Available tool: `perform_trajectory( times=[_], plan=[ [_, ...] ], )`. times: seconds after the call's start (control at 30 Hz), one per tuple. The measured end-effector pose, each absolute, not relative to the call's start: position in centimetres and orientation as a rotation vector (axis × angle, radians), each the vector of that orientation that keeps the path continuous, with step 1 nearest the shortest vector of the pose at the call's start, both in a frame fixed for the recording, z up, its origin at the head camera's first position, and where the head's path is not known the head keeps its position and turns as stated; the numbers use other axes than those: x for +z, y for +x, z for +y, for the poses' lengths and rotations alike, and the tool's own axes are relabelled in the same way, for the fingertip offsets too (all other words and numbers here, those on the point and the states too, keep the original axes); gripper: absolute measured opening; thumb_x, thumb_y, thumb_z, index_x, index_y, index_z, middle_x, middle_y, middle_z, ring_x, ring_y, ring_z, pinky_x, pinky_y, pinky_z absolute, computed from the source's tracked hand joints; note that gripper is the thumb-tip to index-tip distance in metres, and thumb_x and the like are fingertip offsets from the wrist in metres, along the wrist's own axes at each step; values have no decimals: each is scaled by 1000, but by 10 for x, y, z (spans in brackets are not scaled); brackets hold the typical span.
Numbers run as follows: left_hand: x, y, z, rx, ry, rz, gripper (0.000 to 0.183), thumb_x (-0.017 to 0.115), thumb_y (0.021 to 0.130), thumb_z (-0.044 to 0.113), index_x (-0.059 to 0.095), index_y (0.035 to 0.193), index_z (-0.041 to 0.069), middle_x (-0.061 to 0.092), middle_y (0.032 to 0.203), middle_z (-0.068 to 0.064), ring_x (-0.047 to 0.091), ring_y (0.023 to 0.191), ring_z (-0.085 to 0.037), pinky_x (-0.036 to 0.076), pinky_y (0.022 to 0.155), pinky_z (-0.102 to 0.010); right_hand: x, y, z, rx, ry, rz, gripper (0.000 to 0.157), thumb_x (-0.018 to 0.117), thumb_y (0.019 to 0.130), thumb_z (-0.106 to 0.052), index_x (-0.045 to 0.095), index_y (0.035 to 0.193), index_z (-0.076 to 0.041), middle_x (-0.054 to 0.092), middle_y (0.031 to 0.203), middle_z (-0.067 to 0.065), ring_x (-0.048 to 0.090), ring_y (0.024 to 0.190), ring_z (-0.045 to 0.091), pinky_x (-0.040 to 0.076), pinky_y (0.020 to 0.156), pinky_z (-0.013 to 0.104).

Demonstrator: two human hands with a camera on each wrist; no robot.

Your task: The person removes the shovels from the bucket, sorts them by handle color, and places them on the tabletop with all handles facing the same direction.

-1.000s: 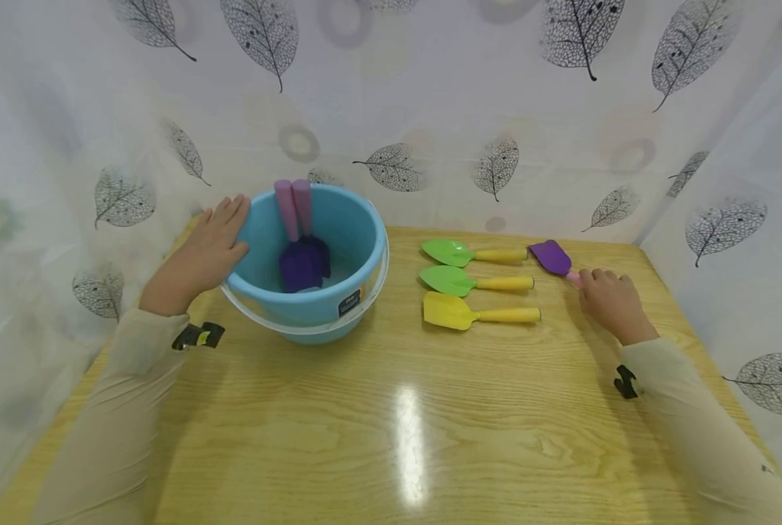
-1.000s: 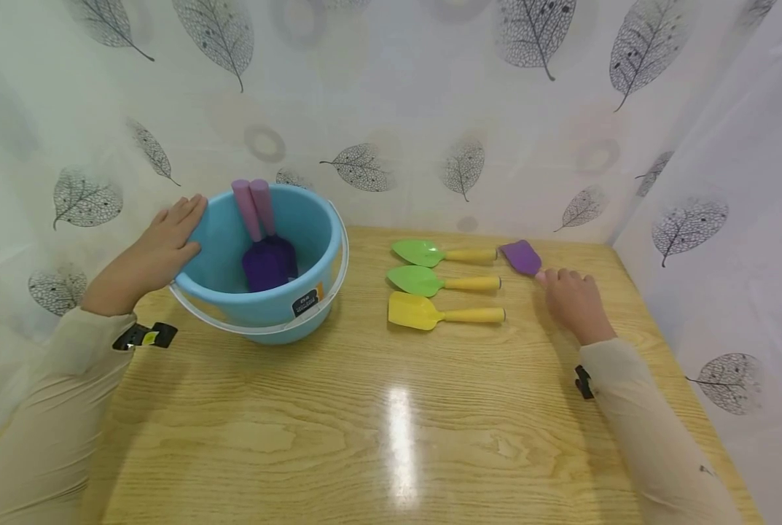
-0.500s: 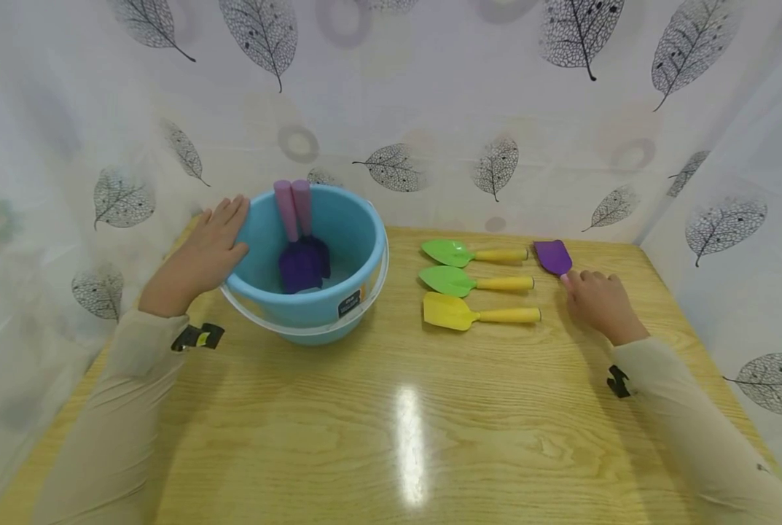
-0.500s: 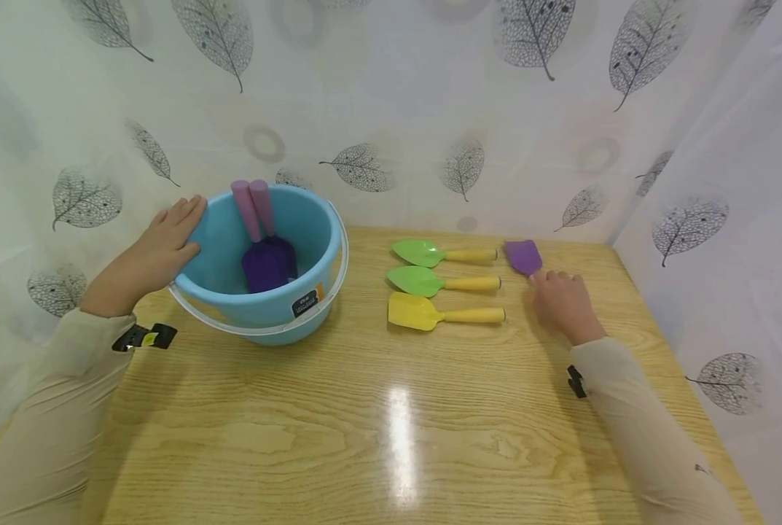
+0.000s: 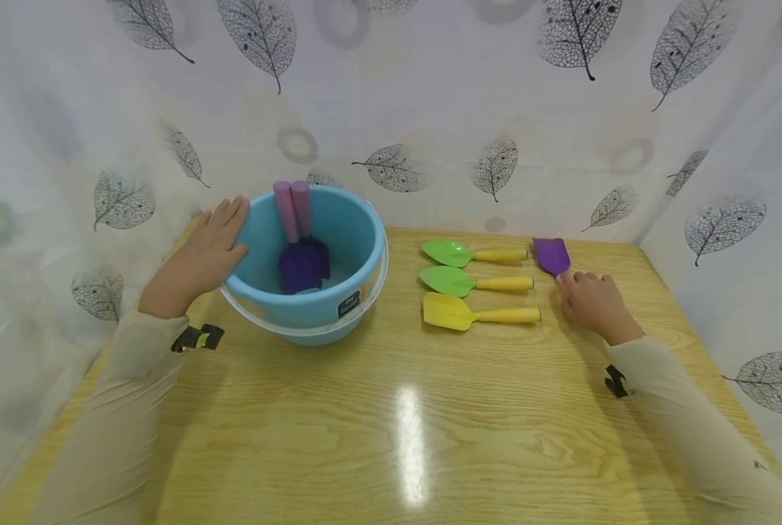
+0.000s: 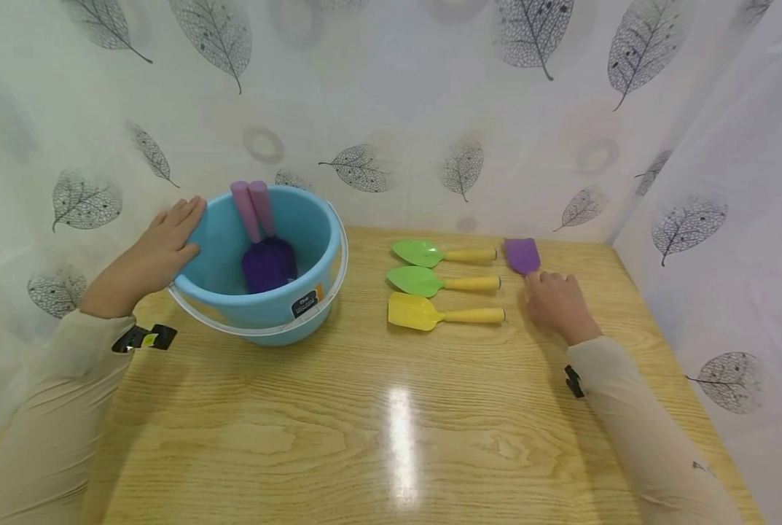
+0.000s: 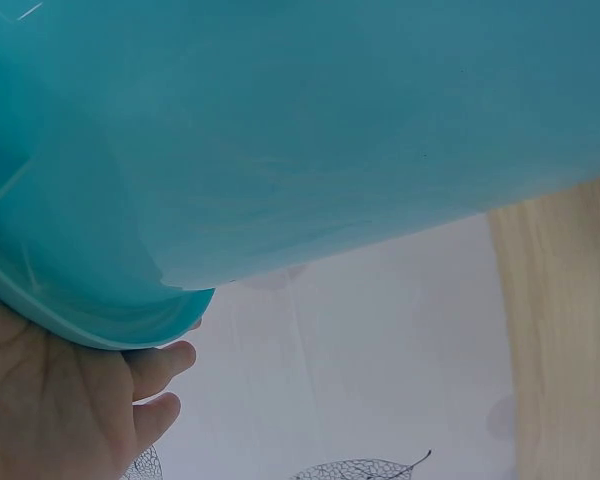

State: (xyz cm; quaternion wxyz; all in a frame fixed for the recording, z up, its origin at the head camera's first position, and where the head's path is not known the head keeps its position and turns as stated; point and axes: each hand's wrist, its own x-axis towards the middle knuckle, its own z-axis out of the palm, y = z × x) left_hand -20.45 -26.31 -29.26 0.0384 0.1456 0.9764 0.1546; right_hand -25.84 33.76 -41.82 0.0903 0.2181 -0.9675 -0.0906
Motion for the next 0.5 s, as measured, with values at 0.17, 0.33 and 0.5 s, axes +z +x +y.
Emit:
perform_trajectory(
  times=[0.17, 0.33, 0.5],
  plan=[
    [-293, -205, -264, 472, 449, 2995, 64, 31, 98, 17, -3, 148, -6, -3, 155, -27, -8, 144, -42, -5, 116, -58, -420, -260, 338, -288, 693, -2863, 16, 52, 86, -14, 48, 86, 1, 54, 69, 16, 55, 60, 35, 43, 55, 51],
    [-294, -206, -264, 478, 452, 3000, 64, 31, 98, 17, -2, 148, -7, -2, 155, -27, -7, 144, -42, -4, 116, -58, -421, -260, 338, -295, 715, -2854, 16, 51, 86, -14, 45, 82, 0, 51, 65, 13, 52, 55, 32, 41, 52, 49],
    [-295, -206, -265, 478, 458, 3003, 64, 31, 98, 17, -2, 148, -7, -3, 156, -27, -7, 144, -43, -4, 116, -58, -422, -260, 339, -297, 717, -2849, 15, 50, 86, -14, 44, 80, -1, 49, 64, 12, 50, 54, 30, 41, 51, 49]
  ],
)
